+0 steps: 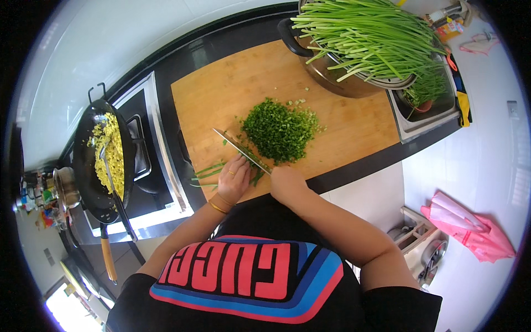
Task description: The person chops a large bunch of green onions on a wooden cutting board using a cleaver. The person holds the green onions with the left hand and uses the right hand to slice them into small pieces. A wok with scrambled eggs is visible on the stove to the left.
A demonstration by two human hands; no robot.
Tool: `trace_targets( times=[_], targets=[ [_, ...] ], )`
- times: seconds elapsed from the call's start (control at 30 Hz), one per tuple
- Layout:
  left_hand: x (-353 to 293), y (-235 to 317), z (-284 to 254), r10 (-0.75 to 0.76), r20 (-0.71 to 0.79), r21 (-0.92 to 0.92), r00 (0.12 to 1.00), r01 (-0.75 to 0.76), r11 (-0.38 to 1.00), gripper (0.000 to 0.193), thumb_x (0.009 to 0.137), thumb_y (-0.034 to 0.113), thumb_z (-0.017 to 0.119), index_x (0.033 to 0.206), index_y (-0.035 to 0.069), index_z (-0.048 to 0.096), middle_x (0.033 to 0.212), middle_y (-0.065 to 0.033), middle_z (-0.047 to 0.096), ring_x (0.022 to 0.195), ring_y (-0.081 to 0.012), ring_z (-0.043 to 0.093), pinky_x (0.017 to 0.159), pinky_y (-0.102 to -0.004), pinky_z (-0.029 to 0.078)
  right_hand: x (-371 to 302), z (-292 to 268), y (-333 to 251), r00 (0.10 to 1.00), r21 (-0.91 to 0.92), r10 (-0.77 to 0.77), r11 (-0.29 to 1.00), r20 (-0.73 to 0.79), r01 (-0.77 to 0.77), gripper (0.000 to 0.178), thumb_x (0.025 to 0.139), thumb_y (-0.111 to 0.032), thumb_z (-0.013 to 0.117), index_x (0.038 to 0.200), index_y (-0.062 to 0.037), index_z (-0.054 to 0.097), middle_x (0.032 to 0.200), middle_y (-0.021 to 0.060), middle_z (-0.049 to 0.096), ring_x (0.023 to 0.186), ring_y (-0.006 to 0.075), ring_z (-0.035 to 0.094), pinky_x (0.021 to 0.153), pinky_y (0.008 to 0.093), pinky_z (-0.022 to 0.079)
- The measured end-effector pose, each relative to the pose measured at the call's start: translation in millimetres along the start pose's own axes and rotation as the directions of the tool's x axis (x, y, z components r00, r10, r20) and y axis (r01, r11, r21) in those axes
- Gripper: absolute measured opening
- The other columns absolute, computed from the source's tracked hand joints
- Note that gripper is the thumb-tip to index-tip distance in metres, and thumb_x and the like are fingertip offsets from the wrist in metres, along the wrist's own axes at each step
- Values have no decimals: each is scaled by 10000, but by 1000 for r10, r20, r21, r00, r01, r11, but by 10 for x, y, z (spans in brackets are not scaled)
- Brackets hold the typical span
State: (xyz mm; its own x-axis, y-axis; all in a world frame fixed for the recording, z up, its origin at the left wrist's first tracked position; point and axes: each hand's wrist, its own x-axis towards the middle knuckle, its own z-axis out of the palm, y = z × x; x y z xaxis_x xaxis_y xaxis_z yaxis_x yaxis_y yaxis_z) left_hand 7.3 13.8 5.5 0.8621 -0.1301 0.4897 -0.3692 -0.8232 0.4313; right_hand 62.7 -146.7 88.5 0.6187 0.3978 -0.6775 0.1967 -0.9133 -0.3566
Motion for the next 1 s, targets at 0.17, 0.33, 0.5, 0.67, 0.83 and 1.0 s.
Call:
trace_targets(
  times=[0.17, 0.33, 0.5, 0.67, 0.83, 1.0],
  targets=[
    [-12, -3, 11, -4, -18, 20, 1000, 4, 1000, 152, 699, 18, 625, 846, -8, 594, 920, -119, 584, 922, -276, 570, 771, -350, 484, 185, 59, 65, 988, 183, 3, 983, -157, 26, 154, 741, -93, 525, 755, 39, 603, 761, 245, 599, 752, 381, 596, 665, 446, 478],
    [-4, 9, 23, -16, -51, -2, 999, 16, 1000, 160, 676, 6, 637, 830, 1, 594, 915, -121, 582, 899, -291, 577, 754, -354, 488, -116, -114, 149, 988, 120, -13, 992, -156, 32, 175, 741, -92, 506, 713, 53, 600, 698, 259, 582, 722, 394, 592, 656, 451, 475],
    [9, 18, 16, -26, -39, 1, 999, 26, 1000, 135, 701, 21, 626, 830, 0, 594, 915, -109, 585, 904, -272, 572, 765, -346, 483, -337, -137, 174, 996, 28, -61, 998, -65, 63, 171, 723, -73, 497, 671, 55, 599, 684, 259, 584, 710, 391, 594, 663, 443, 476],
    [1, 6, 20, -21, -34, 5, 999, 21, 1000, 140, 695, 21, 630, 828, -2, 592, 919, -112, 587, 917, -273, 570, 766, -347, 482, -325, -33, 187, 999, 25, -15, 1000, -30, 16, 154, 715, -62, 495, 685, 48, 598, 702, 253, 592, 714, 382, 598, 672, 437, 480],
    [5, 0, 7, -7, -25, -3, 1000, 7, 1000, 147, 692, 28, 627, 830, -7, 593, 916, -116, 590, 922, -280, 569, 764, -354, 484, -286, 29, 95, 999, 8, 27, 1000, 19, -27, 139, 708, -50, 495, 724, 40, 599, 753, 242, 605, 727, 370, 604, 682, 434, 485],
    [-27, -30, 38, 11, -25, -6, 1000, -11, 1000, 154, 689, 33, 623, 835, -7, 595, 910, -117, 593, 916, -280, 569, 754, -363, 489, -114, 8, -75, 999, 27, 33, 999, -26, -32, 133, 712, -53, 504, 738, 31, 604, 796, 236, 610, 776, 359, 606, 693, 430, 486]
  ],
)
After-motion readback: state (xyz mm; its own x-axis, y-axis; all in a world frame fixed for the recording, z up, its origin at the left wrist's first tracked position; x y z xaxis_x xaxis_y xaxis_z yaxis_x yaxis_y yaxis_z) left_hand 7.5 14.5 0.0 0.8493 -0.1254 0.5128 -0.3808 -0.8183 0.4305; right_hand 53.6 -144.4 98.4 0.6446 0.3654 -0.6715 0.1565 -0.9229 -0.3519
